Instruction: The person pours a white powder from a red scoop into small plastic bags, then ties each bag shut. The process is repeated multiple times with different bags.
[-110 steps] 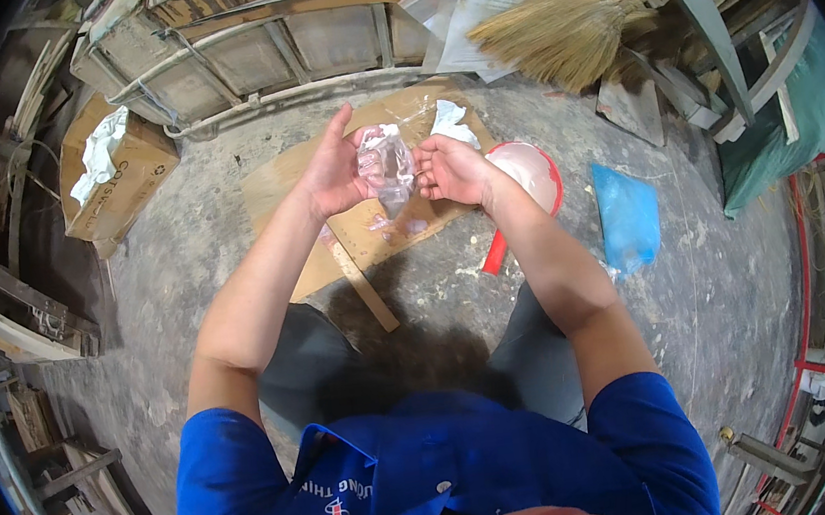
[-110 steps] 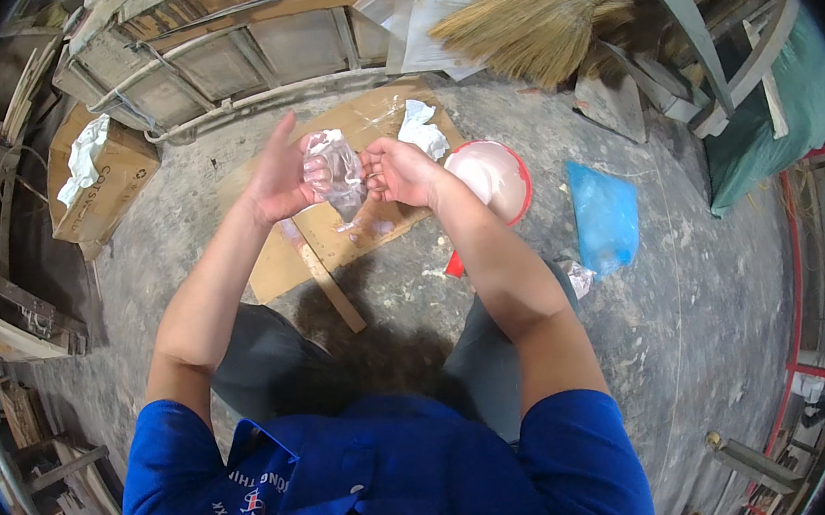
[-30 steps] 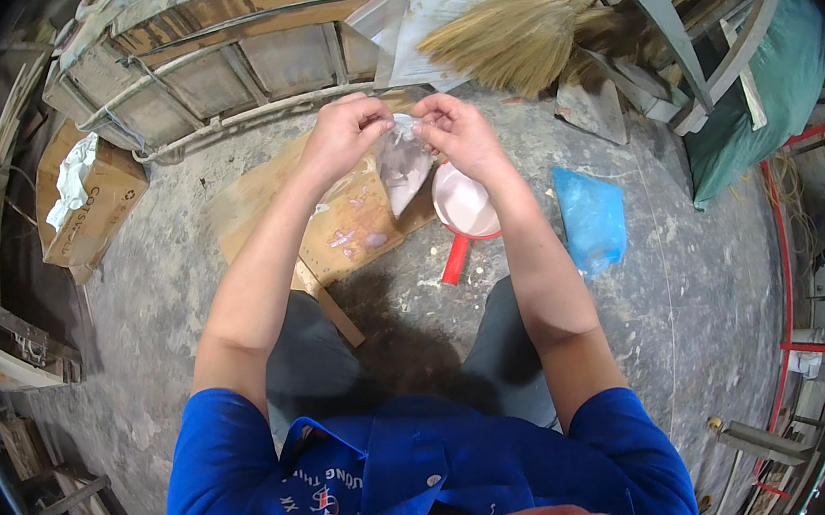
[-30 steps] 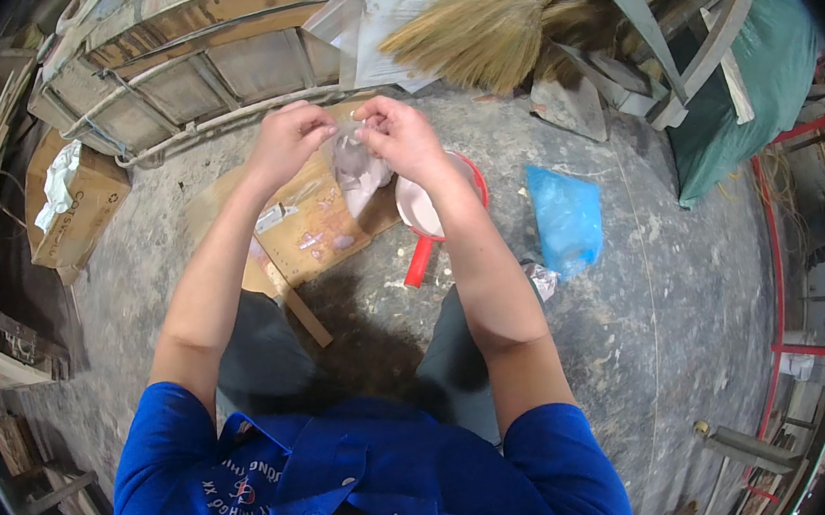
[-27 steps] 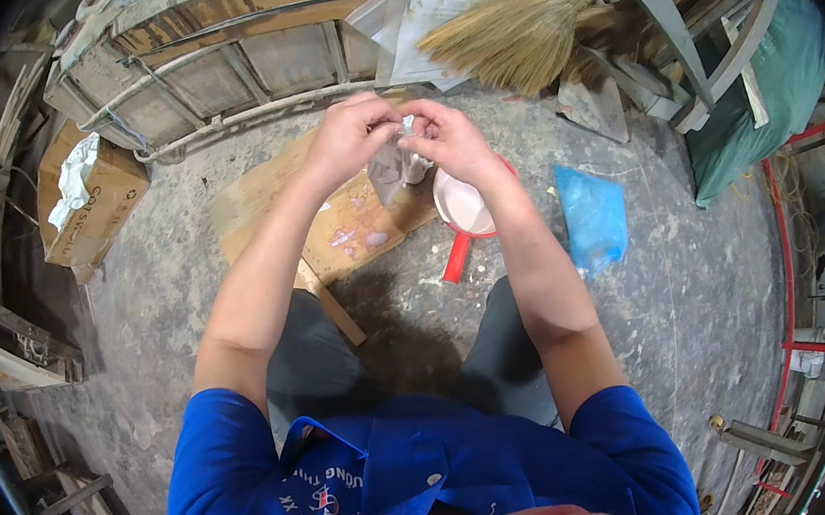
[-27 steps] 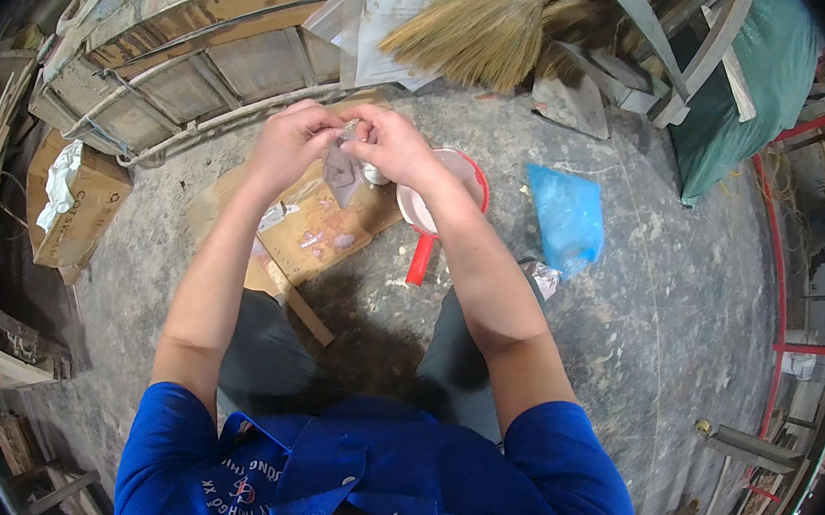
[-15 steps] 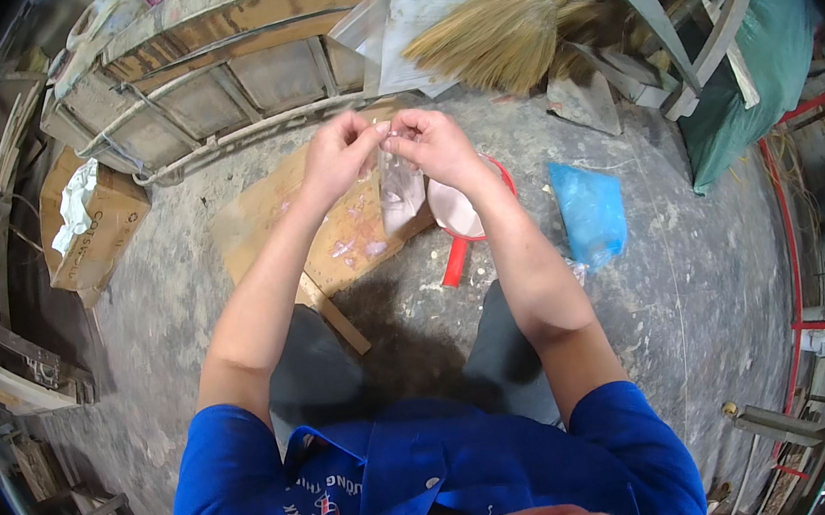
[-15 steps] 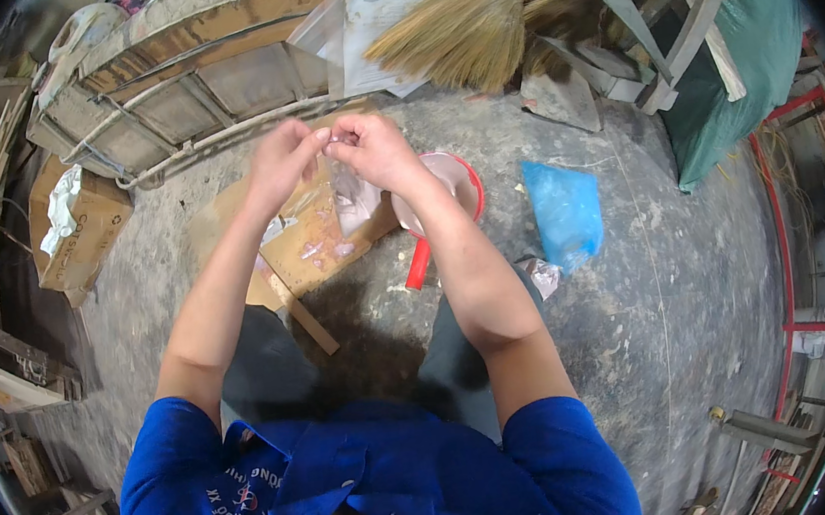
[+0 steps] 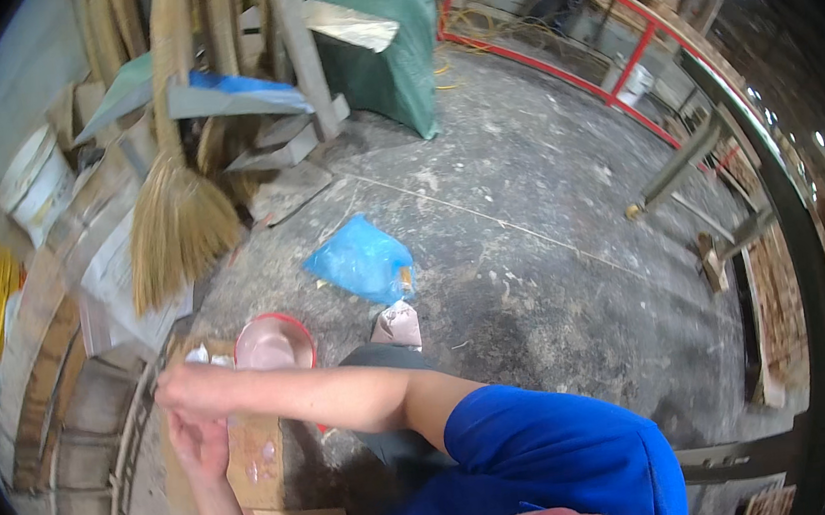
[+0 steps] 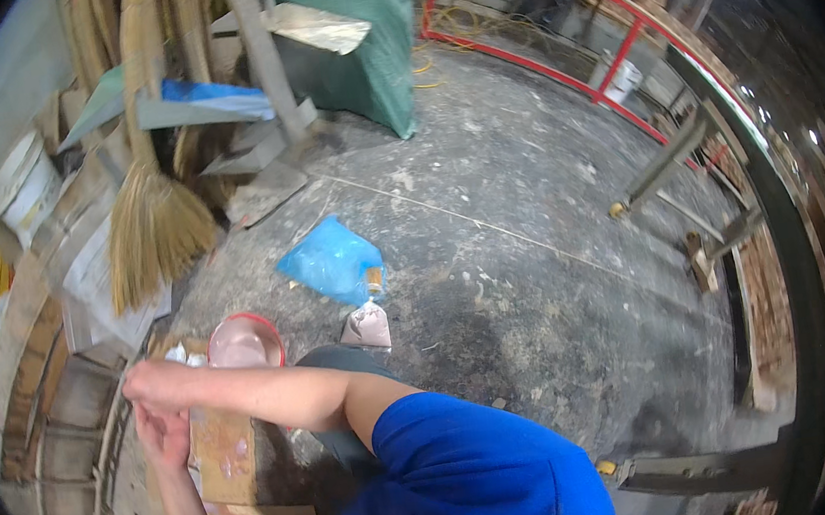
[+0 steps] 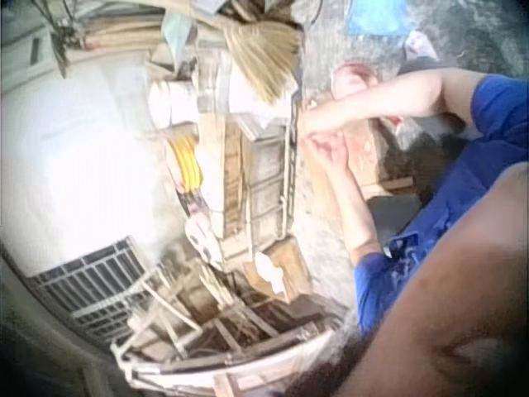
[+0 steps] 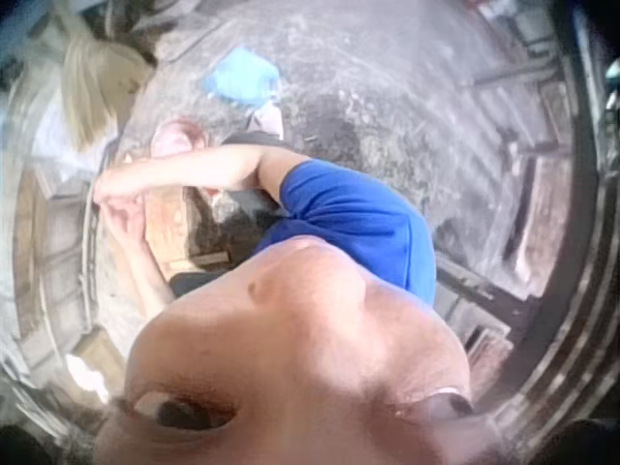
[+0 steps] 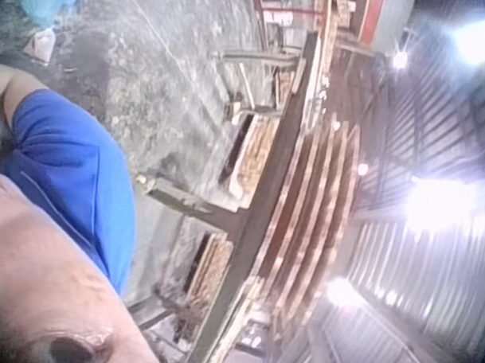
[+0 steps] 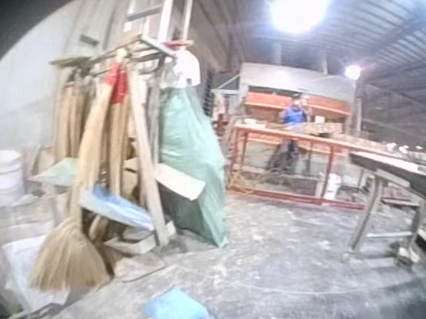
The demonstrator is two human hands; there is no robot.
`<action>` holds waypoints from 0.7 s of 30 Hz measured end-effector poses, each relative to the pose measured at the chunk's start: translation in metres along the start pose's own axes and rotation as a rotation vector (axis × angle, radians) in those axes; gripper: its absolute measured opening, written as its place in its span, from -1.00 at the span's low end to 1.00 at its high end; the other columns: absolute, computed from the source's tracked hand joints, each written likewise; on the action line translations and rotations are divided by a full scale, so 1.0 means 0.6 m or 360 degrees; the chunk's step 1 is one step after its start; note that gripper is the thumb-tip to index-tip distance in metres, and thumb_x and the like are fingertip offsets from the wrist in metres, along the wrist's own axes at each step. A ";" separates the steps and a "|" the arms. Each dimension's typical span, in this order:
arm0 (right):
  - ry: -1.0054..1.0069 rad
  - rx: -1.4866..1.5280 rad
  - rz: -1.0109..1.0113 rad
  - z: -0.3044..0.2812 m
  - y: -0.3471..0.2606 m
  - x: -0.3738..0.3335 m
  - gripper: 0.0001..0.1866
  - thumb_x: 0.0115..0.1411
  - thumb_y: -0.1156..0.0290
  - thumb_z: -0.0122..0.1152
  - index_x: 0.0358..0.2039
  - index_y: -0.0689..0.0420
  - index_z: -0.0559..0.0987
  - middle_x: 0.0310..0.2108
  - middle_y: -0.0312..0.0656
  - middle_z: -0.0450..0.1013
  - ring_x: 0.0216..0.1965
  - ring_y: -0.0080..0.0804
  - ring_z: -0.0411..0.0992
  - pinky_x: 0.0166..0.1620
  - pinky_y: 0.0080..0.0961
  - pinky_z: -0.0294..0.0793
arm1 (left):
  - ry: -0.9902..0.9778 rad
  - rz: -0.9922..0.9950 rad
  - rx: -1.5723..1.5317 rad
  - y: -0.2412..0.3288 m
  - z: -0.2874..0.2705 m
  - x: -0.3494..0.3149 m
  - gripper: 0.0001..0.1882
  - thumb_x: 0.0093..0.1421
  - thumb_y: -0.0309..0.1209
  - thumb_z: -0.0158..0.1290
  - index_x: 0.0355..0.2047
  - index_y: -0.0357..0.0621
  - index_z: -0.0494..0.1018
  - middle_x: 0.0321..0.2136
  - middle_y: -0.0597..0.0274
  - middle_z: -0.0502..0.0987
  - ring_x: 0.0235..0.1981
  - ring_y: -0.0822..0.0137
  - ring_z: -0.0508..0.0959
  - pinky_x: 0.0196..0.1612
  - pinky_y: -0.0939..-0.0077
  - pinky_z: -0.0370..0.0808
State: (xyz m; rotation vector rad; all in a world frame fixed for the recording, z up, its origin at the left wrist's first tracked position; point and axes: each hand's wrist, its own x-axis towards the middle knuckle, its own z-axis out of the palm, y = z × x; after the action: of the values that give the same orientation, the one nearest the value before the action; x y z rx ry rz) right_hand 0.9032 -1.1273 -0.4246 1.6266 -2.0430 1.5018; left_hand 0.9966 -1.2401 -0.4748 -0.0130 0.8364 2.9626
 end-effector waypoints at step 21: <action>0.0636 0.0300 0.0847 -0.314 0.153 -0.139 -0.77 0.04 0.34 0.17 -0.30 0.17 0.57 -0.35 -0.17 0.51 -0.31 -0.41 0.46 -0.21 -0.44 0.43 | 0.0667 0.0002 -0.0348 0.048 0.036 -0.024 -0.76 0.16 -0.38 -0.14 -0.65 -0.01 0.17 -0.65 0.42 0.20 -0.53 0.42 0.25 -0.24 0.40 0.33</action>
State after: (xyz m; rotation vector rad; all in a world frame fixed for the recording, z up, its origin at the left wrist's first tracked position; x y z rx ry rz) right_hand 0.7803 -0.9388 -0.4387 0.7436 -2.2382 2.0333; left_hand 1.0093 -1.2541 -0.4410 -0.6621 0.5318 3.0804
